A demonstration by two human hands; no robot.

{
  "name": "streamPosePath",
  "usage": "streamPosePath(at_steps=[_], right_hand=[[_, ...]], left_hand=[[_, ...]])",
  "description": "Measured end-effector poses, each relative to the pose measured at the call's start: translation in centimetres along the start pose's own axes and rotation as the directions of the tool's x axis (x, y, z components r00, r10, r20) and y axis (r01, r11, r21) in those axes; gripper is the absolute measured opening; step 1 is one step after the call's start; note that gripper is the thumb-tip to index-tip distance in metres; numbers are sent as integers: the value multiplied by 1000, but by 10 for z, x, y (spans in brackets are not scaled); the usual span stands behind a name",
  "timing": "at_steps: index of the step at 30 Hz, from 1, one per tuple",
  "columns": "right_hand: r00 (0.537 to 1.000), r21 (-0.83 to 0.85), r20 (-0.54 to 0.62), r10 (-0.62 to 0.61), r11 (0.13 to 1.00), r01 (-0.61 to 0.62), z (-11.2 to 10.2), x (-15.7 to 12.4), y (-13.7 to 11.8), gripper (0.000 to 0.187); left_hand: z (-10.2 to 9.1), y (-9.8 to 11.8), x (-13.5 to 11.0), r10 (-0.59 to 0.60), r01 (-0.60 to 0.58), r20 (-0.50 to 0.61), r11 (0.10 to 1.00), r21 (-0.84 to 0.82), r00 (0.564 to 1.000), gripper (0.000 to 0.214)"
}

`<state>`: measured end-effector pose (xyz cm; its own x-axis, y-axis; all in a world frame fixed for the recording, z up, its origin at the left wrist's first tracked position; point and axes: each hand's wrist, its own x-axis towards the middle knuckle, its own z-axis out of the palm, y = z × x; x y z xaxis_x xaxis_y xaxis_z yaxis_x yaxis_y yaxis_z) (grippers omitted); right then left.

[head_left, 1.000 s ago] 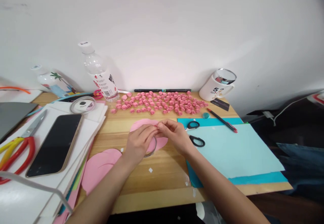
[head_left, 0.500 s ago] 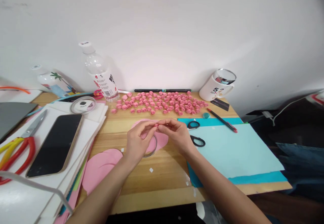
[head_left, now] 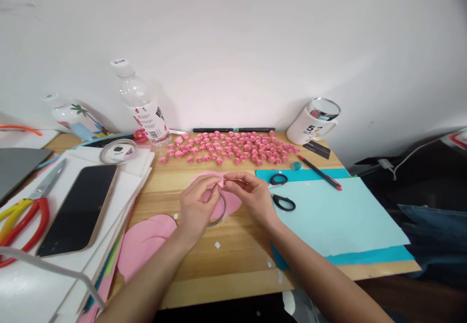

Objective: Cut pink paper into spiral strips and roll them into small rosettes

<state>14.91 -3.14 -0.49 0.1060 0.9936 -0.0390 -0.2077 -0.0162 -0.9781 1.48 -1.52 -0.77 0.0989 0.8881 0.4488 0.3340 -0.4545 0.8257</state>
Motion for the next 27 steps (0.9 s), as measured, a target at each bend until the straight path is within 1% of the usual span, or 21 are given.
streamPosePath(at_steps=[1,3,9,13,16,19,21,24,27], right_hand=[[998,44,8,58,997,-58,-1,1,0,17],[994,101,28,107,989,-110,-2,2,1,21],[990,143,58,126,981,-133,-3,2,6,23],[990,112,73,117,986,-124,-3,2,3,22],[991,113,84,101,987,-110,-2,1,2,22],[983,176,106,149,970,-166,-1,2,3,23],[971,259,101,217,936,-236,-2,4,4,21],[942,383,103,319,861,-333,-3,7,4,20],[925,428,133,357,821,-378,-4,8,4,20]], left_hand=[[0,1,0,20,-20,-1,1000,10,1000,16],[0,2,1,53,-53,4,998,19,999,16],[0,2,3,104,-103,34,995,-4,994,15],[-2,3,3,125,-125,-9,992,25,992,11],[-1,3,2,87,-87,-19,996,25,996,10],[0,1,1,5,-4,28,1000,-31,1000,11],[2,0,1,-42,45,47,996,-83,998,15],[2,0,0,-74,79,43,989,-123,996,19],[2,1,1,-80,85,48,989,-121,996,16]])
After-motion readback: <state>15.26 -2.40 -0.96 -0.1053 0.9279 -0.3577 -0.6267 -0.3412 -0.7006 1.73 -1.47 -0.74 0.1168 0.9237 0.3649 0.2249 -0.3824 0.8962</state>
